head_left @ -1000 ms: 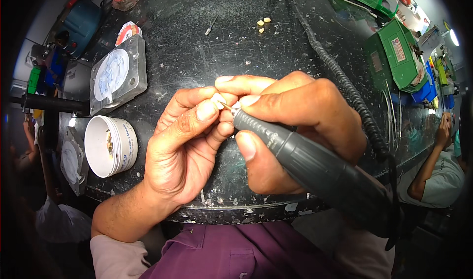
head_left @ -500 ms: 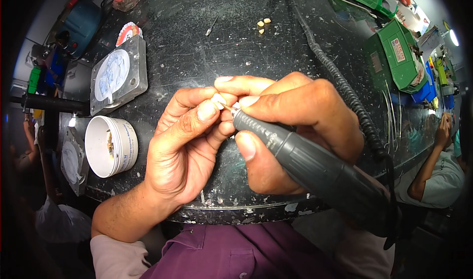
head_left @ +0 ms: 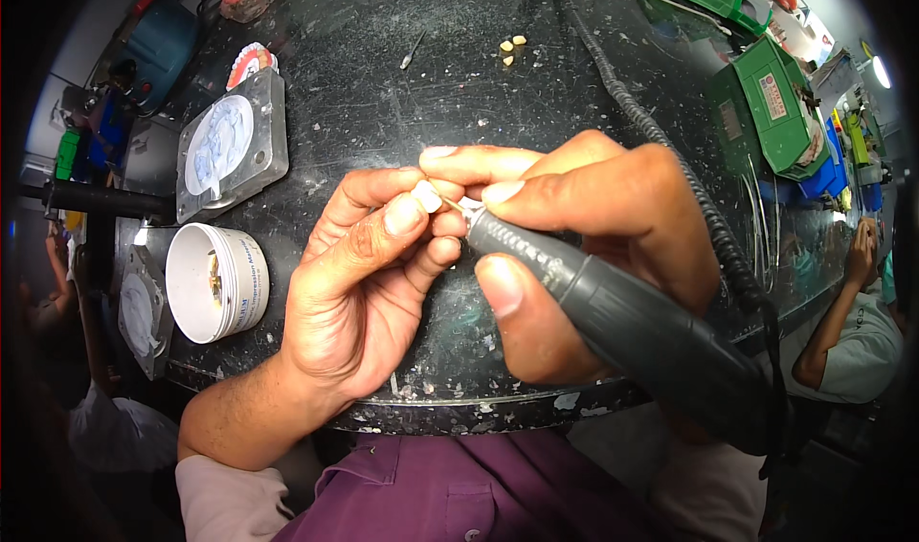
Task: The person uses a rotary tool to sand a dental prosthetic by hand. They hold the prosthetic between their fingers and apply the spinning bit to its surfaces, then put the tool down to handle small fragments on the workbench.
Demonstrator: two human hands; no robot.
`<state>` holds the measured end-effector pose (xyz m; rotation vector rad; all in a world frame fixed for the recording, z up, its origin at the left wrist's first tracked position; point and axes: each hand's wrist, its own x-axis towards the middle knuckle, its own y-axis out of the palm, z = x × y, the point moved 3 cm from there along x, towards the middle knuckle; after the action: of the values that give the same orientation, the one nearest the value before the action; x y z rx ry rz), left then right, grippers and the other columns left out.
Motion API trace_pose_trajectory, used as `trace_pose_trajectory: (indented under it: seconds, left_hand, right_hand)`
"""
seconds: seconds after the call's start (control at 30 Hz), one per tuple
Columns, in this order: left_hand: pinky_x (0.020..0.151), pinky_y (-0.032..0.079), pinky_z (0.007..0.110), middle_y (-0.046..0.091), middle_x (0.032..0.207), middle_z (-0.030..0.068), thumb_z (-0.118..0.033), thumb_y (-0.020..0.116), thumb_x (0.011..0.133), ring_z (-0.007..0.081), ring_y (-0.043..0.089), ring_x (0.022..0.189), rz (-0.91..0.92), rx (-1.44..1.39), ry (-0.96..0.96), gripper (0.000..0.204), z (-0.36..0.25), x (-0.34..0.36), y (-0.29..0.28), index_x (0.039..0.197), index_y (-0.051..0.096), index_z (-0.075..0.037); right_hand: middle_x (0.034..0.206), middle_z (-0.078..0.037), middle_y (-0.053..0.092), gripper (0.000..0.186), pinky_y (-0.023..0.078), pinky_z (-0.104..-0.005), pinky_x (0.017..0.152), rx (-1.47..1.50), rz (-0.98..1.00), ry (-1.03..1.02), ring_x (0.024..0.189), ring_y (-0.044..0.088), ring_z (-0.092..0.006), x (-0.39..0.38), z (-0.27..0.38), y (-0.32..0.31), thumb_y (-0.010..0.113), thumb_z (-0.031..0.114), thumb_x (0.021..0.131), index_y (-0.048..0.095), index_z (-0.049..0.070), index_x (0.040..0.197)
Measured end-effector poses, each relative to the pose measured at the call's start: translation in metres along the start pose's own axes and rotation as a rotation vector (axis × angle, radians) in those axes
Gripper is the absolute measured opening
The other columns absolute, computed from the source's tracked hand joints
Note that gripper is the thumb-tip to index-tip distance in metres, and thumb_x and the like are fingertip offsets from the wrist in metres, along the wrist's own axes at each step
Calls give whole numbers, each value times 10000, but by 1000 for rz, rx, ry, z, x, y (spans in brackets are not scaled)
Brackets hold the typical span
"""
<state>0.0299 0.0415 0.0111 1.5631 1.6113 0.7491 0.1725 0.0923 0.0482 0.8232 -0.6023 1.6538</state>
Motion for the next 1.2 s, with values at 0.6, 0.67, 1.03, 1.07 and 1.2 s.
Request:
trace_pose_trajectory:
  seconds: [0.6,0.67,1.03,1.07,1.2]
  left_hand:
    - [937,568,311,659,1143,184,0,537,963,236,661,1063,5,-89,-45,205,2,-1,-2,1158,599,-15]
    - [936,569,309,659,1144,184,2,536,962,236,660,1063,18,-97,-50,206,3,0,-1,1157,598,-16]
    - [941,566,311,655,1155,181,-3,533,965,237,656,1076,34,-106,-49,195,3,0,-3,1150,596,-18]
    - [941,566,311,655,1155,181,-3,533,965,237,656,1076,33,-106,-49,195,3,0,-3,1150,596,-18]
    - [943,565,311,655,1156,173,-8,533,968,234,651,1085,32,-108,-43,190,3,0,-2,1147,597,-20]
  right_hand:
    - [861,-133,693,172,592,-291,713,-33,25,-90,818,722,-226,-4,-7,0,750,10,720,641,11,854]
    - [862,-134,693,171,592,-289,711,-23,48,-86,819,722,-225,-4,-6,-2,748,10,719,639,12,850]
    - [925,-144,699,198,592,-284,720,-72,58,-125,838,719,-216,-6,-7,0,732,-1,728,630,18,897]
    - [932,-146,700,200,593,-285,719,-66,59,-112,842,719,-216,-7,-8,0,731,2,730,631,18,902]
    - [958,-150,701,210,594,-287,721,-63,71,-92,856,719,-220,-9,-7,0,730,14,740,638,16,929]
